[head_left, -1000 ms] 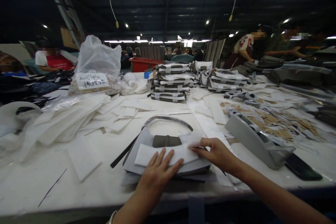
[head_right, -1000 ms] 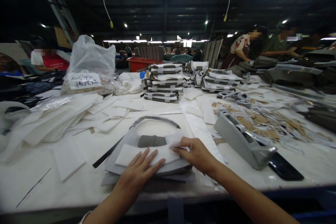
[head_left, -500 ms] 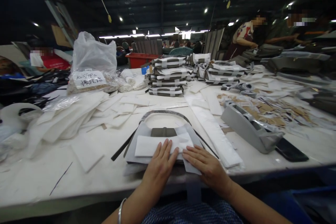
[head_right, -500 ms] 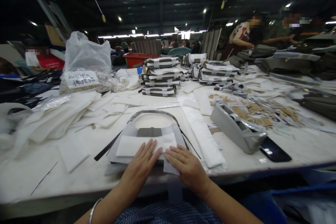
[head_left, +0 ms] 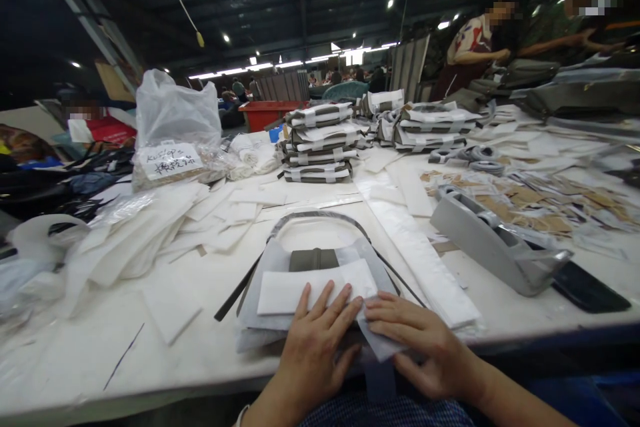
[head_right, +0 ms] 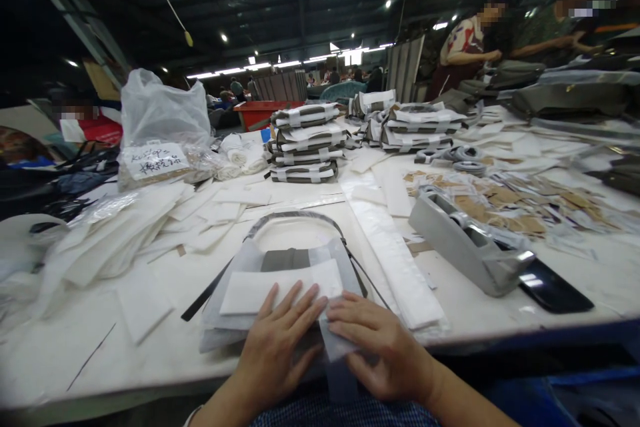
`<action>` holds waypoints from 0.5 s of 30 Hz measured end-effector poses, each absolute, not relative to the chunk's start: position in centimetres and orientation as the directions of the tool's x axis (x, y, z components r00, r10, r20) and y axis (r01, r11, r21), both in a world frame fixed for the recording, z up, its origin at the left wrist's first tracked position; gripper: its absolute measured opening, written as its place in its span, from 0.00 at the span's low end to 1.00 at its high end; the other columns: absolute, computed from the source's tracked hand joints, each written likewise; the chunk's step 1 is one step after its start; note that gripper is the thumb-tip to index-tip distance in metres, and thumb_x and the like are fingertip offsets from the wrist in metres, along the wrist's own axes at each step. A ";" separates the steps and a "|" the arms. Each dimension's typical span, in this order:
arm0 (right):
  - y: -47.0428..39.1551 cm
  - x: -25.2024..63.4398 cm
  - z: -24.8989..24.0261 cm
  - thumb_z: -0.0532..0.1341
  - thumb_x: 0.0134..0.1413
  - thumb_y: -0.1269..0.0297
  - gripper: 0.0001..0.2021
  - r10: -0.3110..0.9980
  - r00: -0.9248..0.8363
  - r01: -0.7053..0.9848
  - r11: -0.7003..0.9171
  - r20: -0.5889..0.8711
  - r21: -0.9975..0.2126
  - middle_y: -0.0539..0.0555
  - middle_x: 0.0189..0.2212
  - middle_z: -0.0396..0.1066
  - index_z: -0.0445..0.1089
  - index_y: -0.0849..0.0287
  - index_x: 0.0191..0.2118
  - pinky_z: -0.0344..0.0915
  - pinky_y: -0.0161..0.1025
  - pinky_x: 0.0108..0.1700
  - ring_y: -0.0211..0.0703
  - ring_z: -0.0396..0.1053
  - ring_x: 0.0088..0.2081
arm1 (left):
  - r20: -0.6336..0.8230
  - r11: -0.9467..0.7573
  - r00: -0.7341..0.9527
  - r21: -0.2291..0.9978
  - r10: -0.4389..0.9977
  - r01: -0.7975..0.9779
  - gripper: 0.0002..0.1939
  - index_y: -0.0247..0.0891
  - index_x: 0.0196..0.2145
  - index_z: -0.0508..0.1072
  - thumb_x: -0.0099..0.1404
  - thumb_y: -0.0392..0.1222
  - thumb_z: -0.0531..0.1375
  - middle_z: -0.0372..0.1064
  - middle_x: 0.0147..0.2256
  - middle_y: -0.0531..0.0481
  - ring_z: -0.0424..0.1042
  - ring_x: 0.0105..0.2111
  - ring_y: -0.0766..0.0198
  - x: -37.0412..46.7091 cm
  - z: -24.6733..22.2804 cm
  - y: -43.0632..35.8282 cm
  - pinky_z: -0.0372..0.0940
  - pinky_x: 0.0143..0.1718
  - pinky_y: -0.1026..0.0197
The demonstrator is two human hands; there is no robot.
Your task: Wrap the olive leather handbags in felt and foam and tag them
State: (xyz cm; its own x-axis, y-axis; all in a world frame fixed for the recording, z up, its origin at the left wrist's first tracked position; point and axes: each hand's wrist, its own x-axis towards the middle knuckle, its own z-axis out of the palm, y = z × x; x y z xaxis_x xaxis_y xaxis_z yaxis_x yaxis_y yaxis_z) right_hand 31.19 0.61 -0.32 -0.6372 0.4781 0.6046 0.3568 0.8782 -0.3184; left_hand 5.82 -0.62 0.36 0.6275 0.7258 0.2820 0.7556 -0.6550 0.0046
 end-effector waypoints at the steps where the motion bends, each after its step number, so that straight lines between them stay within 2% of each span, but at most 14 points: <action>1: 0.9 31.5 0.7 0.60 0.57 0.71 0.17 0.496 -0.631 0.338 0.868 0.597 -0.363 0.58 0.50 0.76 0.71 0.60 0.53 0.63 0.50 0.64 0.47 0.71 0.54 | 0.295 -0.656 0.627 0.000 0.721 0.754 0.36 0.49 0.70 0.44 0.70 0.48 0.55 0.44 0.70 0.56 0.46 0.69 0.51 5.8 0.2 -0.6 0.38 0.68 0.41; 3: 2.3 31.3 2.6 0.59 0.60 0.70 0.11 0.546 -0.581 0.365 0.838 0.604 -0.407 0.54 0.45 0.78 0.73 0.57 0.47 0.64 0.47 0.63 0.43 0.74 0.49 | 0.313 -0.657 0.625 -0.006 0.715 0.754 0.34 0.50 0.70 0.46 0.71 0.49 0.54 0.43 0.70 0.57 0.46 0.69 0.52 5.8 0.1 -0.6 0.35 0.69 0.42; 6: 6.2 29.2 4.5 0.56 0.66 0.68 0.13 0.633 -0.543 0.498 0.772 0.552 -0.395 0.56 0.50 0.76 0.72 0.58 0.52 0.65 0.45 0.61 0.44 0.72 0.53 | 0.315 -0.651 0.621 -0.012 0.718 0.759 0.33 0.50 0.70 0.45 0.71 0.49 0.53 0.42 0.70 0.58 0.44 0.69 0.52 5.9 0.2 -0.5 0.31 0.69 0.42; 9: 10.3 26.4 4.3 0.58 0.65 0.63 0.18 0.667 -0.661 0.593 0.745 0.344 -0.306 0.62 0.57 0.71 0.68 0.63 0.58 0.62 0.52 0.62 0.52 0.66 0.60 | 0.308 -0.650 0.624 -0.021 0.719 0.760 0.34 0.50 0.70 0.45 0.71 0.50 0.53 0.40 0.70 0.59 0.43 0.69 0.53 5.8 0.1 -0.5 0.27 0.69 0.43; 11: 11.9 25.3 3.5 0.59 0.65 0.61 0.19 0.670 -0.716 0.630 0.742 0.197 -0.229 0.63 0.56 0.72 0.69 0.64 0.57 0.58 0.58 0.63 0.55 0.66 0.59 | 0.315 -0.653 0.626 -0.025 0.714 0.757 0.33 0.49 0.70 0.46 0.71 0.50 0.53 0.40 0.70 0.59 0.43 0.69 0.53 5.8 -0.1 -0.4 0.24 0.69 0.44; 13: 12.3 24.8 2.8 0.57 0.67 0.61 0.17 0.701 -0.701 0.684 0.713 0.132 -0.157 0.63 0.52 0.74 0.71 0.63 0.55 0.58 0.60 0.62 0.55 0.70 0.56 | 0.321 -0.654 0.626 -0.023 0.711 0.756 0.33 0.48 0.70 0.47 0.71 0.50 0.52 0.40 0.70 0.59 0.43 0.69 0.53 5.8 -0.2 -0.3 0.22 0.69 0.44; 15: 12.0 24.7 2.6 0.55 0.68 0.61 0.15 0.732 -0.666 0.729 0.679 0.140 -0.082 0.63 0.47 0.77 0.74 0.63 0.50 0.58 0.60 0.61 0.54 0.73 0.52 | 0.324 -0.654 0.623 -0.016 0.712 0.756 0.32 0.48 0.70 0.47 0.72 0.49 0.52 0.40 0.70 0.59 0.44 0.69 0.53 5.8 -0.3 -0.2 0.19 0.68 0.44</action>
State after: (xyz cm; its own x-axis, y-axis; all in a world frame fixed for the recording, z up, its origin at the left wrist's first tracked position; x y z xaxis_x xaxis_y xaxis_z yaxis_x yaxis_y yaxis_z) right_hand 24.67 11.97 2.56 -0.6664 0.7323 0.1402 0.7292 0.6794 -0.0824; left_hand 5.82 -0.25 -0.34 0.6230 0.7120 0.3238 0.7560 -0.6544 -0.0155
